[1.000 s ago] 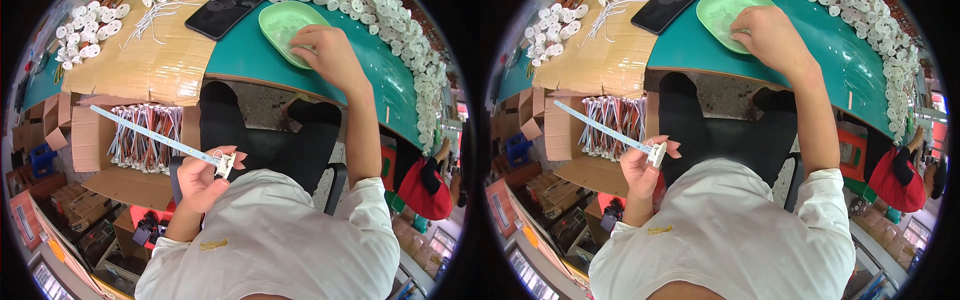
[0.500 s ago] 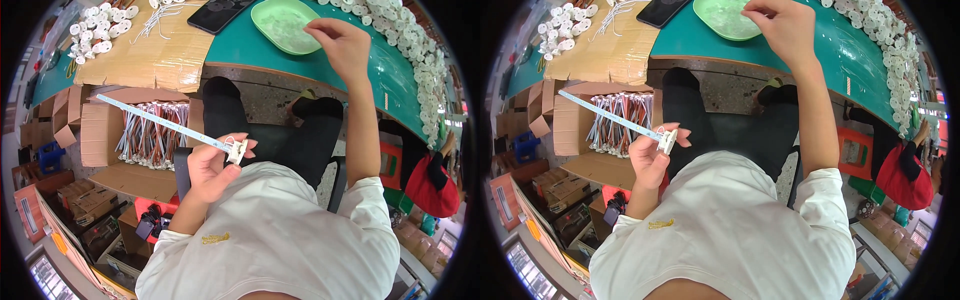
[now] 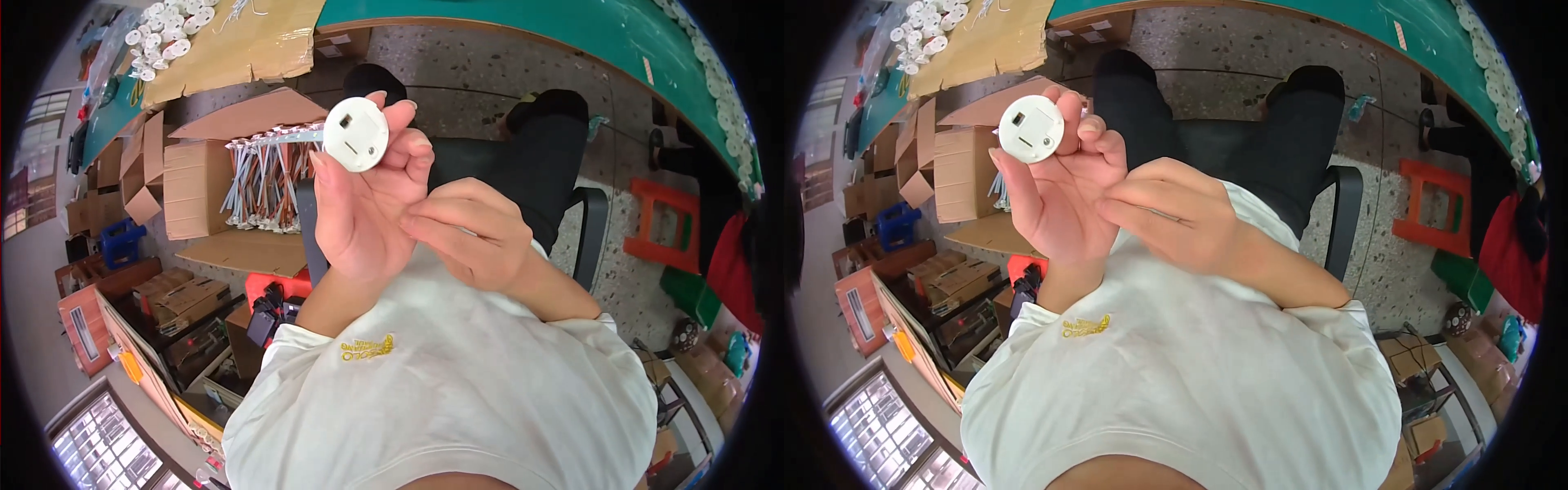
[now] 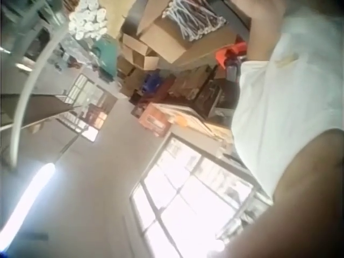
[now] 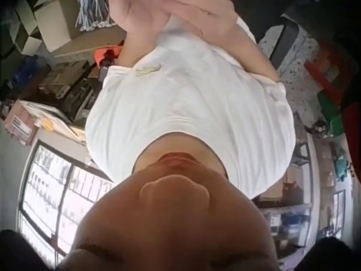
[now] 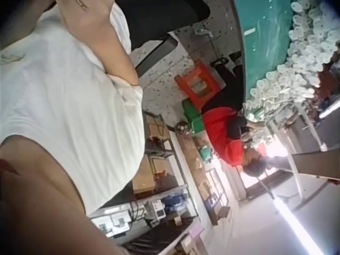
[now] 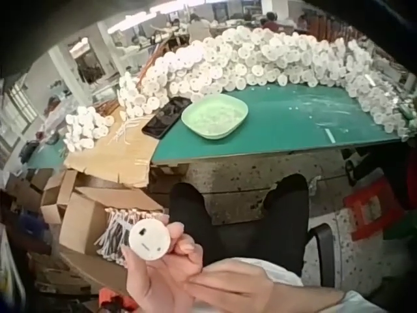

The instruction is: Manually join circular plastic bases with white plastic stems to assemble toy components on a production line.

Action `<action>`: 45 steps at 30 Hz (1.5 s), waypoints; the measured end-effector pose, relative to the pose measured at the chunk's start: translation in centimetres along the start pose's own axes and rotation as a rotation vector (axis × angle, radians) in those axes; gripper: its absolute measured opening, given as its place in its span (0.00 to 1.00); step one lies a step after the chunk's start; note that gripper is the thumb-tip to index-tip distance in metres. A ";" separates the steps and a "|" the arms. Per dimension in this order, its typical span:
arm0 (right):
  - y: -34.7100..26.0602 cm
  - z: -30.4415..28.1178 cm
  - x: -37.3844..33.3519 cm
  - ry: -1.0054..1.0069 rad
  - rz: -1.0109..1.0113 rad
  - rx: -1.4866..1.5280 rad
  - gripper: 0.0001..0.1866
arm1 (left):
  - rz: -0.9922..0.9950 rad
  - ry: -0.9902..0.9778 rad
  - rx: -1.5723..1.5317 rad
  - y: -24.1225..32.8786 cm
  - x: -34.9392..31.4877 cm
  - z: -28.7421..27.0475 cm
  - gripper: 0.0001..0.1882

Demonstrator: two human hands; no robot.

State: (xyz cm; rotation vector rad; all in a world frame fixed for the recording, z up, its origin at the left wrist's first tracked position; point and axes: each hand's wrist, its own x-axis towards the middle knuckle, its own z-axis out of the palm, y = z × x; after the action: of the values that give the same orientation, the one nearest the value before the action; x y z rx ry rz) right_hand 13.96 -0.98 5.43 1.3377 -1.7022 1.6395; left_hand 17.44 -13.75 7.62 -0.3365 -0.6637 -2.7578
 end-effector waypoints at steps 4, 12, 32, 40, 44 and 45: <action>-0.5 -2.1 -0.8 -0.055 0.044 0.142 0.12 | -0.062 0.026 -0.035 -0.8 -1.0 1.5 0.32; -2.0 -3.1 -1.9 0.137 0.131 0.035 0.12 | -0.100 -0.047 0.118 -2.5 -2.0 3.0 0.31; 0.5 -3.7 -1.5 -0.124 0.191 0.206 0.08 | -0.282 0.061 -0.007 -2.0 -2.2 1.1 0.32; -0.3 -4.2 0.5 0.067 0.184 -0.008 0.04 | -0.156 0.110 0.187 -2.6 -2.6 -0.7 0.30; -0.8 -3.9 0.1 0.082 0.275 -0.020 0.06 | -0.087 0.041 0.326 -2.6 -3.0 -1.4 0.33; -0.9 -4.1 0.1 0.092 0.265 -0.019 0.06 | -0.066 0.004 0.382 -2.5 -3.0 -1.6 0.34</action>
State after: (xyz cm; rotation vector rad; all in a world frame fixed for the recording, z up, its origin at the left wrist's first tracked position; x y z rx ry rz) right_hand 13.38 2.92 6.84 1.0455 -1.8991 1.7918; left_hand 19.13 -11.68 4.37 -0.2266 -1.1930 -2.6106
